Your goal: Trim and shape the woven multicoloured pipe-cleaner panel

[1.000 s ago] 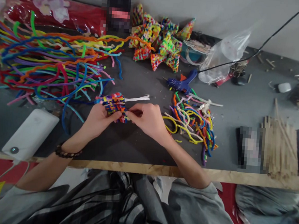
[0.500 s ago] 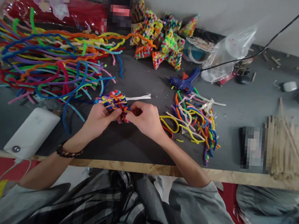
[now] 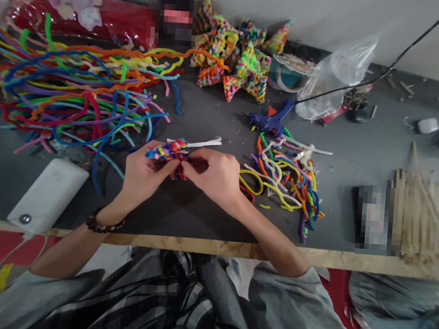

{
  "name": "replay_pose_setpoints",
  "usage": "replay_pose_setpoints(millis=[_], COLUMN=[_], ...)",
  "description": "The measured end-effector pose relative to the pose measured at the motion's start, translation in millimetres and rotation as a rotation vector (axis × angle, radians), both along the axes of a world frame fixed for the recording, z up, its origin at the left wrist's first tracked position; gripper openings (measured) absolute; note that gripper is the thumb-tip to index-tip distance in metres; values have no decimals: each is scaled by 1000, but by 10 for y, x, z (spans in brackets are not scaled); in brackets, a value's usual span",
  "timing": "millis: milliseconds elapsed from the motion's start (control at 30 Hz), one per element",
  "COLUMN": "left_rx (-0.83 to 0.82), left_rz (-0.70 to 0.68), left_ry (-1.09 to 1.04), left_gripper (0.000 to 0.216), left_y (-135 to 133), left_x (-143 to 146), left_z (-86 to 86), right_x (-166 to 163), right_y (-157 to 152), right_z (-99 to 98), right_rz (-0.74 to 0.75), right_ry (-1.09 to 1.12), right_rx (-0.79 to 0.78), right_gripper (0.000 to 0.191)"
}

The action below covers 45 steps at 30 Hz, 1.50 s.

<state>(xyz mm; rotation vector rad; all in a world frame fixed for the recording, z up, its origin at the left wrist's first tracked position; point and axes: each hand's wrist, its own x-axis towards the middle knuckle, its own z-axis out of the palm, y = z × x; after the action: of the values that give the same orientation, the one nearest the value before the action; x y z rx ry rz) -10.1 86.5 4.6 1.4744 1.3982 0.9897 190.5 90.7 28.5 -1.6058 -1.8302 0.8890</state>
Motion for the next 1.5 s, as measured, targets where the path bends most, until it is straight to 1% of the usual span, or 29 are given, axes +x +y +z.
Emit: replay_pose_setpoints(millis=[67, 167, 300, 433, 567, 667, 800, 967, 1100, 1233, 1300, 1400, 1500], left_rx=[50, 67, 107, 115, 98, 85, 94, 94, 85, -2, -45, -63, -57], left_rz=[1, -7, -40, -44, -33, -19, -17, -30, -27, -53, -61, -62, -48], left_ry=[38, 89, 162, 161, 137, 81, -19, -86, -171, -358, -437, -456, -418], left_gripper=[27, 22, 20, 19, 22, 23, 18, 22, 23, 27, 30, 30, 31], left_y=[-13, -29, -37, -26, -19, -15, 5, 13, 4, 8, 12, 12, 9], left_x=[2, -3, -12, -25, -29, -23, -20, -24, -7, 29, 43, 50, 47], left_z=[12, 25, 56, 59, 37, 15, -46, -135, -118, -92, -103, -125, -129], right_x=[-26, -56, -58, -30, -10, -6, -10, -27, -30, -20, -15, -16, -22], right_y=[-20, -45, -59, -64, -81, -98, -114, -128, -159, -200, -210, -204, -183], right_z=[12, 28, 15, -22, -50, -56, -65, -91, -64, -1, 11, -9, -37], right_rz=[-11, -42, -36, 30, 118, 148, 161, 182, 205, 194, 199, 199, 170], right_ry=[-49, -118, -130, -181, -345, -419, -456, -557, -634, -694, -661, -600, -583], right_rx=[-4, 34, 66, 122, 240, 326, 431, 673, 820, 957, 976, 924, 867], right_gripper=[15, 18, 13, 17, 27, 31, 29, 22, 18, 11, 11, 8, 19])
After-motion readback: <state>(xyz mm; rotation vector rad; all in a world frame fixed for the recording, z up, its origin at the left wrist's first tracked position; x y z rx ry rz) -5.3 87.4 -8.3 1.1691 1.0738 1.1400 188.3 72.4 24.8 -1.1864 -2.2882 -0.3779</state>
